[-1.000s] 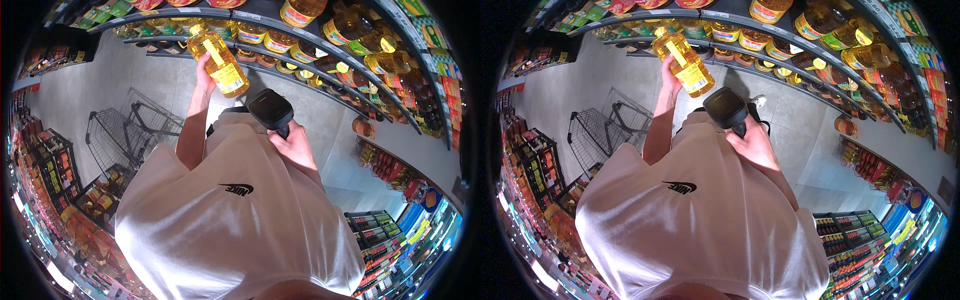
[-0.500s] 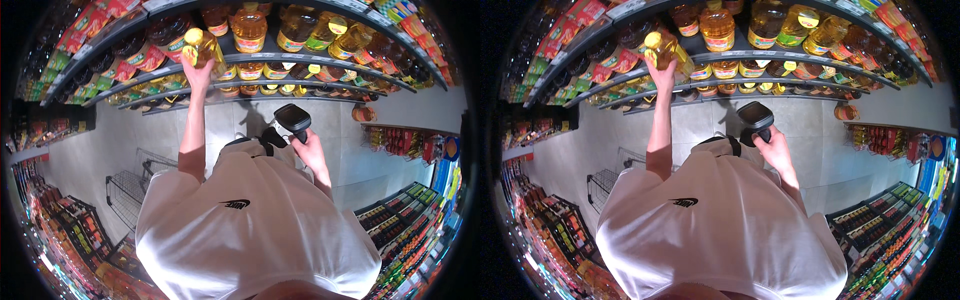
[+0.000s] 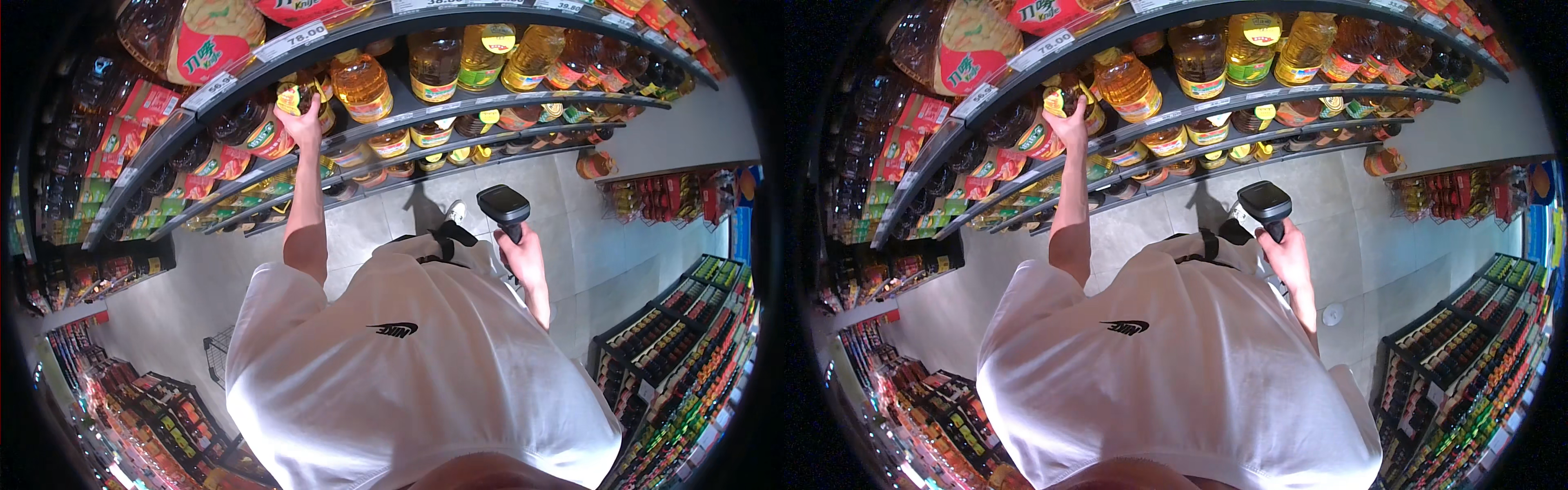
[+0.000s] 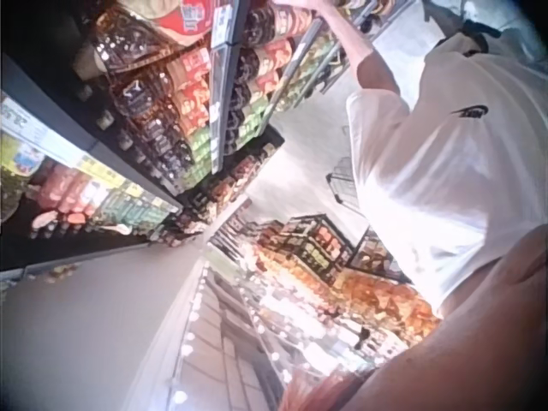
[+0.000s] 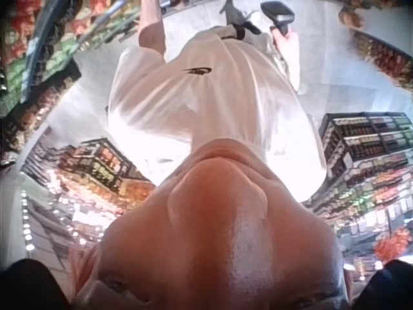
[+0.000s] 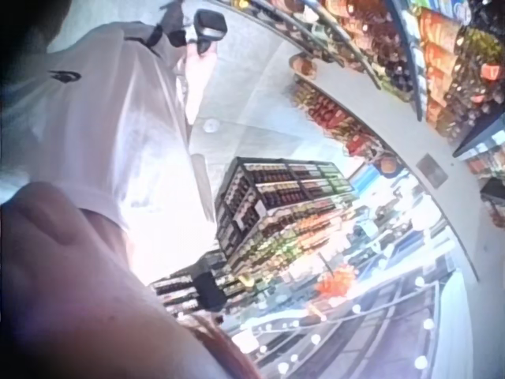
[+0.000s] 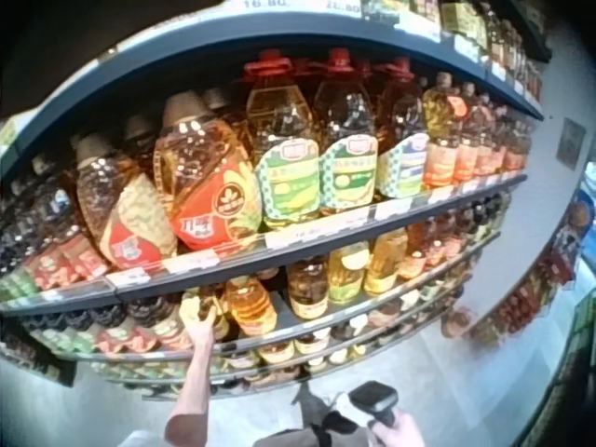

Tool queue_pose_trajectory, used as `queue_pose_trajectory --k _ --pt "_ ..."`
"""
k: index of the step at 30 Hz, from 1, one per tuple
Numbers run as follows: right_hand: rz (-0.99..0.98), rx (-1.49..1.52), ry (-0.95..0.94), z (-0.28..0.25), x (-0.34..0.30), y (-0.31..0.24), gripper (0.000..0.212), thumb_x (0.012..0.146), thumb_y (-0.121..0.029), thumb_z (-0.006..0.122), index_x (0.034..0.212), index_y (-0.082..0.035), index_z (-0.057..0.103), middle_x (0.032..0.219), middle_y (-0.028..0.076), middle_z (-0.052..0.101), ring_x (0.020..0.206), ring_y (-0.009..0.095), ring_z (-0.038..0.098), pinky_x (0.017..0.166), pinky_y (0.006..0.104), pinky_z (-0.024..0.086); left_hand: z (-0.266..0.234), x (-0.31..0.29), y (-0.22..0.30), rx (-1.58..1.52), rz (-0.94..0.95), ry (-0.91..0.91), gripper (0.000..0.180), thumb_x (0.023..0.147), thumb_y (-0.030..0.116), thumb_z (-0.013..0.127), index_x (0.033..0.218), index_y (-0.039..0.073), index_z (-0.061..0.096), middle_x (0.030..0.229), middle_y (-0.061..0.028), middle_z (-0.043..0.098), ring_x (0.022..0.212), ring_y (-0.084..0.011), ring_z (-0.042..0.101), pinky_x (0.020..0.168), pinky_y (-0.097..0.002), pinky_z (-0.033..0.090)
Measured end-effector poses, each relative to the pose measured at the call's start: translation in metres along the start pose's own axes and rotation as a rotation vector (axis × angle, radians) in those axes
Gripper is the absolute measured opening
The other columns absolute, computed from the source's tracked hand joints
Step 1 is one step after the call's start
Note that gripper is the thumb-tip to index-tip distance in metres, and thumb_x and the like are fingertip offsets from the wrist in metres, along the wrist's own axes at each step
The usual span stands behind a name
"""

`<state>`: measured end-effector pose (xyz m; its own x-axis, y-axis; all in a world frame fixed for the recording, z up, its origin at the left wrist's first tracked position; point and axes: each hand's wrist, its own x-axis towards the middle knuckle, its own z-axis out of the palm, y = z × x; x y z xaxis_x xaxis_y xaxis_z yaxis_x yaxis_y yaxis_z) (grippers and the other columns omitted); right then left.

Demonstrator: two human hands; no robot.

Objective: Scanning barcodes on various bottles of cooking oil using a handheld scanner and organizing them on supermarket shelves.

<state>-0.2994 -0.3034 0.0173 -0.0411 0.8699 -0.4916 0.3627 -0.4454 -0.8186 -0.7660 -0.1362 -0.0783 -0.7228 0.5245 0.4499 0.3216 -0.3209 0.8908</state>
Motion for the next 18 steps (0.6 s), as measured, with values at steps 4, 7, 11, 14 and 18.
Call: queue_pose_trajectory --k 4,7,11,14,18 --pt "-0.004 -0.020 0.005 -0.002 0.008 -0.006 0.023 0.083 -0.016 0.067 0.097 0.000 0.061 0.060 0.000 0.055 0.050 0.009 0.052 0.048 0.0287 0.042 0.002 -0.010 -0.014 0.126 -0.091 0.024 0.077 0.073 0.016 0.087 0.127 -0.005 0.036 0.122 -0.0173 0.054 0.109 -0.0242 0.056 0.097 -0.0366 0.044" --pt "-0.015 -0.048 -0.015 0.000 0.013 -0.012 0.025 0.082 -0.018 0.067 0.099 0.000 0.061 0.060 0.002 0.055 0.051 0.010 0.053 0.050 0.0301 0.043 0.004 -0.011 -0.024 0.253 -0.041 0.068 0.082 0.072 0.015 0.089 0.129 -0.006 0.033 0.119 -0.0186 0.055 0.107 -0.0274 0.057 0.095 -0.0371 0.046" --pt "-0.073 -0.075 -0.049 0.005 0.016 -0.013 0.015 0.086 -0.014 0.064 0.095 -0.002 0.059 0.058 -0.002 0.052 0.047 0.006 0.049 0.045 0.0260 0.038 0.004 -0.021 -0.024 0.230 -0.037 0.061 0.086 0.072 0.015 0.089 0.131 -0.008 0.031 0.127 -0.0211 0.049 0.115 -0.0270 0.053 0.099 -0.0377 0.042" --pt "-0.103 -0.098 -0.047 0.008 0.017 -0.016 0.016 0.087 -0.014 0.064 0.095 -0.002 0.059 0.057 -0.002 0.051 0.047 0.006 0.048 0.045 0.0263 0.037 0.005 -0.043 -0.018 0.192 -0.029 0.056 0.087 0.073 0.014 0.087 0.135 -0.008 0.030 0.129 -0.0204 0.048 0.117 -0.0259 0.050 0.103 -0.0379 0.039" --pt "-0.062 -0.089 -0.002 0.009 0.018 -0.015 0.018 0.087 -0.015 0.065 0.097 -0.002 0.059 0.056 -0.003 0.051 0.047 0.006 0.048 0.045 0.0268 0.037 0.009 -0.096 0.009 0.287 -0.331 0.154 0.087 0.077 0.020 0.084 0.140 -0.007 0.030 0.133 -0.0157 0.040 0.121 -0.0250 0.044 0.105 -0.0369 0.036"
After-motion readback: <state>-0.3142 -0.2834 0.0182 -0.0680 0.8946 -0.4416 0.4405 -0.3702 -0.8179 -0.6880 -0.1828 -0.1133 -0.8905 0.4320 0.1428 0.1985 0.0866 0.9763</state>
